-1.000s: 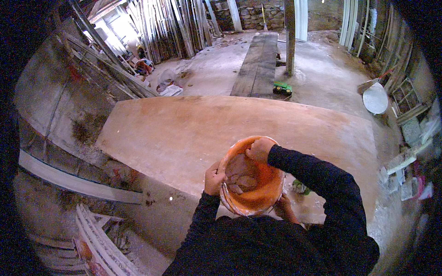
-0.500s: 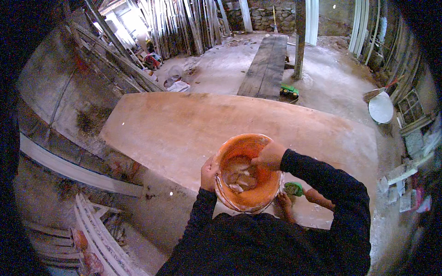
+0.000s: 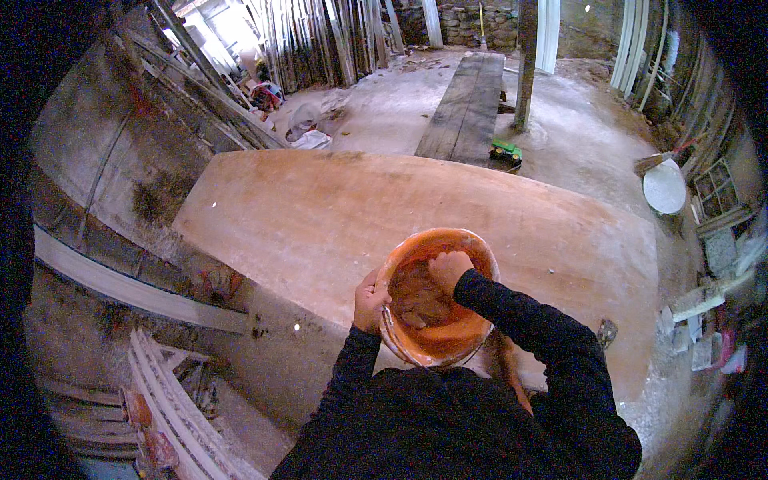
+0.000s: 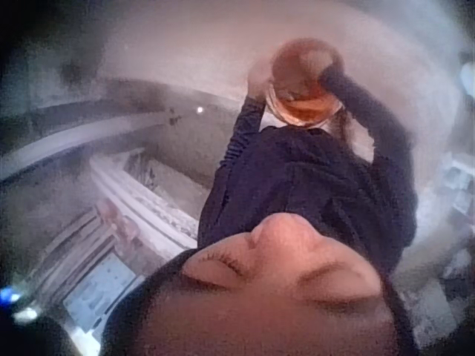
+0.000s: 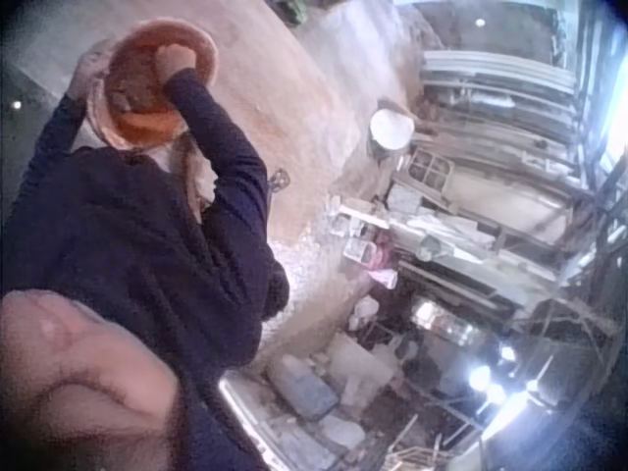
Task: The person scrapes dried white residue from the inside and outside of an orange bucket using a metal scraper. They repeatedly scrape the surface and flick the debris onto a large wooden board.
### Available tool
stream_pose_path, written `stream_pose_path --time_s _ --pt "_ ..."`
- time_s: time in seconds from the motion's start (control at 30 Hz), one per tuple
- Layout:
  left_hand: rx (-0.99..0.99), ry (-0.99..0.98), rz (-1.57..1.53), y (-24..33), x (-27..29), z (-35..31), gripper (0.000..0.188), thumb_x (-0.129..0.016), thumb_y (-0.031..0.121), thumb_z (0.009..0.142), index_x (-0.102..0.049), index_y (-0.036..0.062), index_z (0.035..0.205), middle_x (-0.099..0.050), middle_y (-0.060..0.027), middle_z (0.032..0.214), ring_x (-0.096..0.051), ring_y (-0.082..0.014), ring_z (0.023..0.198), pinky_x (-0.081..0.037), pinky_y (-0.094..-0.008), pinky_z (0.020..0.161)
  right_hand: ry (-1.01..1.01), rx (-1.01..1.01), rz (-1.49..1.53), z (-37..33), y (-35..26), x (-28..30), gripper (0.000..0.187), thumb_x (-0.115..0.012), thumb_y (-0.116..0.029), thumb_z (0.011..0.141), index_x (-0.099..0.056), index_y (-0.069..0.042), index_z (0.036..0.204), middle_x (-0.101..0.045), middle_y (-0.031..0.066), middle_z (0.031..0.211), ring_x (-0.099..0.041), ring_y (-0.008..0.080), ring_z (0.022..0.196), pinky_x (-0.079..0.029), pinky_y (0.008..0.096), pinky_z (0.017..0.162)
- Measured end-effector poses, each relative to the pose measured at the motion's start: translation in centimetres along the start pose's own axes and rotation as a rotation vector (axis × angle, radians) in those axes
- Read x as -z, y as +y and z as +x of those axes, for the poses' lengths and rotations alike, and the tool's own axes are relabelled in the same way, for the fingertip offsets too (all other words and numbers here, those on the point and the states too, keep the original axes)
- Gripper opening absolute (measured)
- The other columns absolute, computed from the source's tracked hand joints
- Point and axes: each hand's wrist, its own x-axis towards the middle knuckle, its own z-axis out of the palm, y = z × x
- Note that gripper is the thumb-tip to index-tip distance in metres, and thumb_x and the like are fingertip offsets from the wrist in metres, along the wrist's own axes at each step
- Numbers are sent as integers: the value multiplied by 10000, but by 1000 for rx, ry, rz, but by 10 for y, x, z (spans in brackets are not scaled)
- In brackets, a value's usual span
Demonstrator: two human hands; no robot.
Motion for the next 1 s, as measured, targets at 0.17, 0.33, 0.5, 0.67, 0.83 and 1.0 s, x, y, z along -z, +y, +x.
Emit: stream_pose_path --time_s 0.17,0.33,0.5,0.67,0.83,1.0 --pt "4 -20 55 4 5 -5 489 -475 21 717 -548 4 1200 -582 15 865 -468 -40 604 -395 -187 531 -47 135 -27 -14 0 -5 205 -476 -175 833 -655 -104 762 -650 100 694 -644 248 597 -507 395 508" --pt "115 -50 88 9 -4 -3 545 -458 -4 659 -543 -16 1197 -579 9 852 -482 -53 608 -404 -188 545 -74 180 -46 -31 9 -8 213 -465 -182 837 -652 -93 786 -647 97 703 -644 252 600 -502 384 487" --pt "11 -83 97 13 -12 2 562 -459 -3 652 -536 -15 1209 -575 4 860 -485 -56 617 -408 -192 545 -67 165 38 -52 13 -4 192 -460 -192 843 -639 -138 884 -644 83 739 -653 256 628 -515 390 500" --pt "99 -67 126 15 -7 -1 540 -471 13 659 -541 -18 1193 -584 -5 902 -502 -57 681 -407 -188 569 -55 33 110 -35 11 17 177 -508 -219 811 -650 -133 873 -640 92 737 -651 254 638 -518 385 516" --pt "163 -133 142 6 4 4 540 -499 10 653 -529 -33 1191 -610 -50 1027 -566 -99 830 -447 -206 677 -80 -59 143 -7 7 10 172 -545 -193 786 -665 -87 723 -647 103 783 -644 266 665 -517 381 555" --pt "73 -145 64 11 -1 5 598 -477 31 602 -529 -48 1193 -599 -63 1019 -560 -123 867 -446 -231 753 2 114 52 -15 -24 27 187 -547 -210 776 -663 -70 735 -637 138 823 -632 258 766 -507 371 652"
